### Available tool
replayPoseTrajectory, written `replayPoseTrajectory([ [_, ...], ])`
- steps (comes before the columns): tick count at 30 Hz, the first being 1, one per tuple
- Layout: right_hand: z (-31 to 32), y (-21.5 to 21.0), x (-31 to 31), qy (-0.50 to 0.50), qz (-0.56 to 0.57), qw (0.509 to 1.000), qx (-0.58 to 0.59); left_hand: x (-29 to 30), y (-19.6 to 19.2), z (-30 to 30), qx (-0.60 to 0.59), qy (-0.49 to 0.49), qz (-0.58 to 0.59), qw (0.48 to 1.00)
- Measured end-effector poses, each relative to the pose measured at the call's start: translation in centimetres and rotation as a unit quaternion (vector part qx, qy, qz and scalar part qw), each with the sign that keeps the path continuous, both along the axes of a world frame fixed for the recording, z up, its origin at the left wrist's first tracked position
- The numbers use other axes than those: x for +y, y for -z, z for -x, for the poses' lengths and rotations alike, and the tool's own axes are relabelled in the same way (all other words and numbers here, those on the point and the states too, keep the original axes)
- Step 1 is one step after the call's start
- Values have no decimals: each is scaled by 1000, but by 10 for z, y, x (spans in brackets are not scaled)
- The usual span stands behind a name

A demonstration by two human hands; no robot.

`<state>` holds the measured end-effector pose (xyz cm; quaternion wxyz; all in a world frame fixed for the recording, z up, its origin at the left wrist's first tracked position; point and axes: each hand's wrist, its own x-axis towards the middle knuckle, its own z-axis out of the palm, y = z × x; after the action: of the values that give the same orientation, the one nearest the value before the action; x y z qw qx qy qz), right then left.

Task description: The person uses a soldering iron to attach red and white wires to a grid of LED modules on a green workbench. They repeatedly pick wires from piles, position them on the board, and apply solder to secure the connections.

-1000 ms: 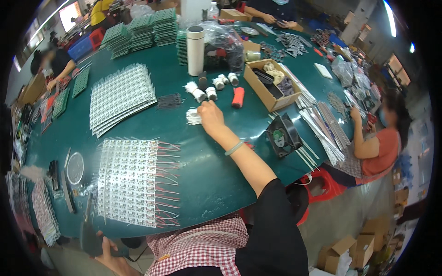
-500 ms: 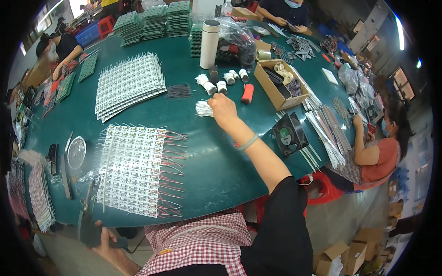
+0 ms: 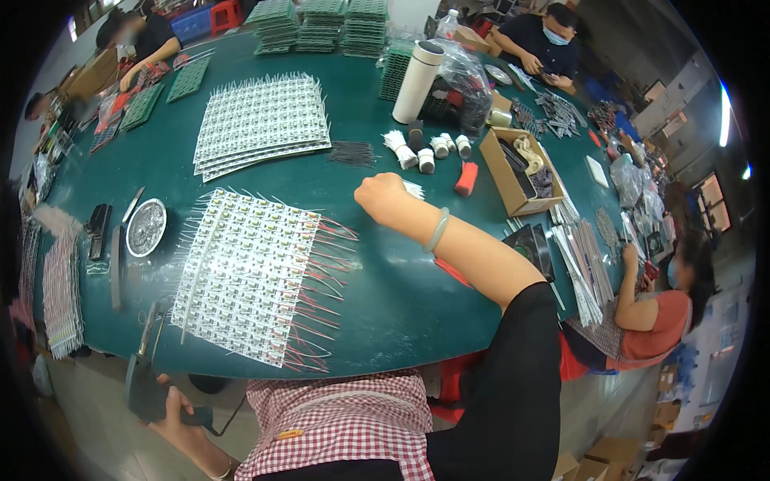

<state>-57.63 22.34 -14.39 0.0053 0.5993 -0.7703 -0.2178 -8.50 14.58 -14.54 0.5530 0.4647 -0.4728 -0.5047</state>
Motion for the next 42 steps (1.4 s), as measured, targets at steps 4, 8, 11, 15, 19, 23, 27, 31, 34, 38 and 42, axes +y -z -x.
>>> replayPoseTrajectory([
  [4,-10,9,-14,-20,-46,999,14,-5,4,-13,-9,1,-25,1000],
  [8,-16,5,-24,-12,-47,999,10,-21,-8,-21,-60,-1,27,998],
  [11,-12,14,-13,-26,-79,996,30,-58,-40,-44,-183,20,78,980],
  [15,-20,23,-23,-18,-102,994,38,-113,-98,-106,-416,21,163,894],
  [19,-23,16,-18,-4,-63,997,45,-129,-110,-109,-450,-23,160,878],
  [23,-33,8,-20,-23,172,983,-56,-118,-121,-83,-361,-40,164,917],
  [27,-53,48,-30,-35,383,895,-228,-104,-108,-21,-154,18,144,977],
  [31,-67,66,-40,-47,423,873,-236,-81,-92,59,66,135,64,987],
  [34,-73,70,-44,-68,424,875,-224,-66,-74,121,67,57,122,989],
  [38,-74,71,-49,-95,421,877,-211,-50,-65,139,-49,117,-97,987],
  [42,-69,74,-42,-84,418,884,-192,-51,-25,171,-224,258,5,940],
])
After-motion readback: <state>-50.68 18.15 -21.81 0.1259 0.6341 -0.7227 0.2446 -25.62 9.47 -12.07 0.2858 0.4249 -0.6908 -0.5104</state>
